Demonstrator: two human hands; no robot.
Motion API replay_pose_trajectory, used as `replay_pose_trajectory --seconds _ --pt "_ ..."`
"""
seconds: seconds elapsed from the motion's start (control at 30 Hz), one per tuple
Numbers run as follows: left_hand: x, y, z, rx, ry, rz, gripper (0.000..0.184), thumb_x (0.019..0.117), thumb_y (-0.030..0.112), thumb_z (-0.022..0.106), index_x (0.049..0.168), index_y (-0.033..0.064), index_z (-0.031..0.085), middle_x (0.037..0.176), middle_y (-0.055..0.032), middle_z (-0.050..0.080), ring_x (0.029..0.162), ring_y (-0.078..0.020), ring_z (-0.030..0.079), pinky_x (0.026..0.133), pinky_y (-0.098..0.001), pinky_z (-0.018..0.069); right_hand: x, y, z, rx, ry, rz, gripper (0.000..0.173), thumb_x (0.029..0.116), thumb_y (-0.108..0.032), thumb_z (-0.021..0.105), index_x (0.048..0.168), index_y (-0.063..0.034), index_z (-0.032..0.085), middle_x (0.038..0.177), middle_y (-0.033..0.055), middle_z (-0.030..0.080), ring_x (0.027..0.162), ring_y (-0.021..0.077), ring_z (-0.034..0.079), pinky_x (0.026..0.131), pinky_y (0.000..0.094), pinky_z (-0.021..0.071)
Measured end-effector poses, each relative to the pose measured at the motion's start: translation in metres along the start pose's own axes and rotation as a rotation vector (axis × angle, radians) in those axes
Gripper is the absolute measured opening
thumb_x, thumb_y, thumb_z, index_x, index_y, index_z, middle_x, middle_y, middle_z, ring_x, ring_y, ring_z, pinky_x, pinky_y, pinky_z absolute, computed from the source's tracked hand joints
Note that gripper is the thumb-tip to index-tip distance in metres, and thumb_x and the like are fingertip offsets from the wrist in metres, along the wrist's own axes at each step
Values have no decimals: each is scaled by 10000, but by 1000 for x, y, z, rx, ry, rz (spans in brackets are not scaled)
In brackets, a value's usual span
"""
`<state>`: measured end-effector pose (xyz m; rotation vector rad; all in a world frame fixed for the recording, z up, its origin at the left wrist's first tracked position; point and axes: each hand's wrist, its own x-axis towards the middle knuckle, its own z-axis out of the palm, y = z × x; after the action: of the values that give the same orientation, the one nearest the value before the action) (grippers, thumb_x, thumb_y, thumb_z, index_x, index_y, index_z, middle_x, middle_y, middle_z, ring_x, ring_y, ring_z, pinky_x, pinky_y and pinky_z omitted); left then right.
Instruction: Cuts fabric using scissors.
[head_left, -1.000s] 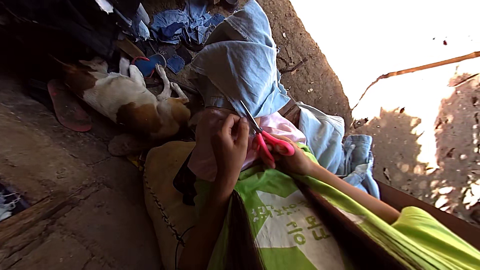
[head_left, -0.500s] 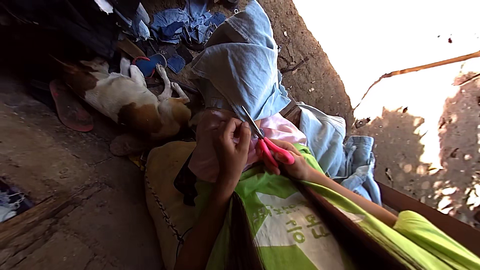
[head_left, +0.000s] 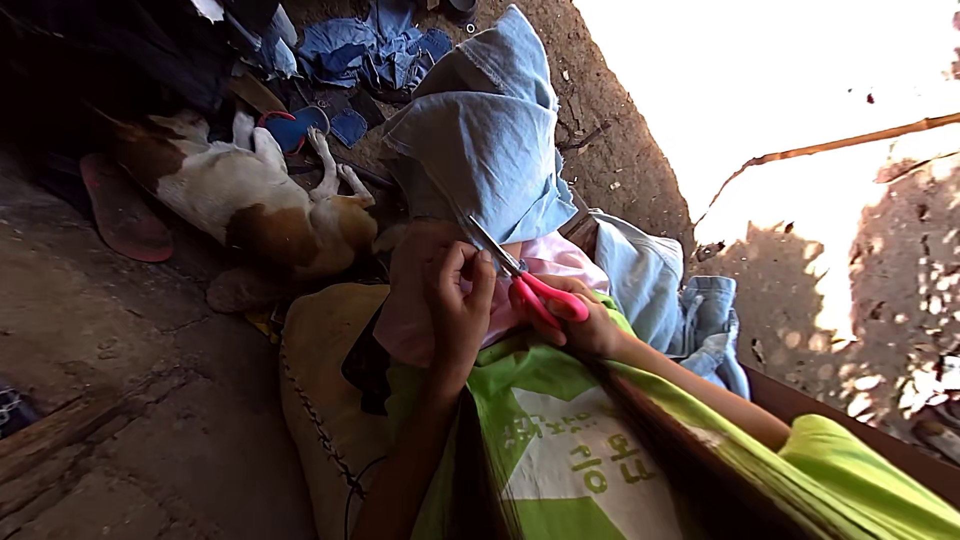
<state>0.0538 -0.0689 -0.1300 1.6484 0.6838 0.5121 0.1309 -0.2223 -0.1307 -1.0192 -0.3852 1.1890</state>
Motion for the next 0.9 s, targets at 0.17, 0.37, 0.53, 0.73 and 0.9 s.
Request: replay_pose_trajectory --seconds 0.17,0.37,0.53,0.73,0.9 --pt "5 3 -8 -104 -57 -10 177 1005 87 512 852 66 599 718 78 505 642 53 478 612 -102 410 0 5 -1 10 11 32 365 1012 -479 554 1047 -134 668 723 -160 606 568 -83 528 532 95 441" --pt "19 -6 -22 -58 -36 -29 161 1010 73 508 889 59 613 734 85 541 638 66 490 591 -88 410 15 19 -13 88 -15 76 338 979 -510 595 999 -184 683 688 -153 608 572 -66 545 539 120 452" --pt "28 -28 -9 154 41 113 210 965 184 581 848 35 670 708 33 574 607 19 522 571 -147 443 32 14 -33 299 -121 208 514 852 -680 661 999 -192 720 631 -155 591 500 -69 498 475 112 394" --pt "30 -34 -9 100 49 114 222 960 200 587 822 47 669 698 52 557 610 31 508 574 -139 429 45 16 -52 503 -328 255 542 853 -632 700 1093 -146 714 653 -120 621 507 -44 542 474 115 429" --pt "32 -35 -10 64 44 112 222 954 195 591 822 37 676 695 53 561 607 39 504 575 -138 426 45 15 -52 490 -320 252 535 868 -614 696 1100 -133 713 660 -110 625 512 -37 555 482 118 444"
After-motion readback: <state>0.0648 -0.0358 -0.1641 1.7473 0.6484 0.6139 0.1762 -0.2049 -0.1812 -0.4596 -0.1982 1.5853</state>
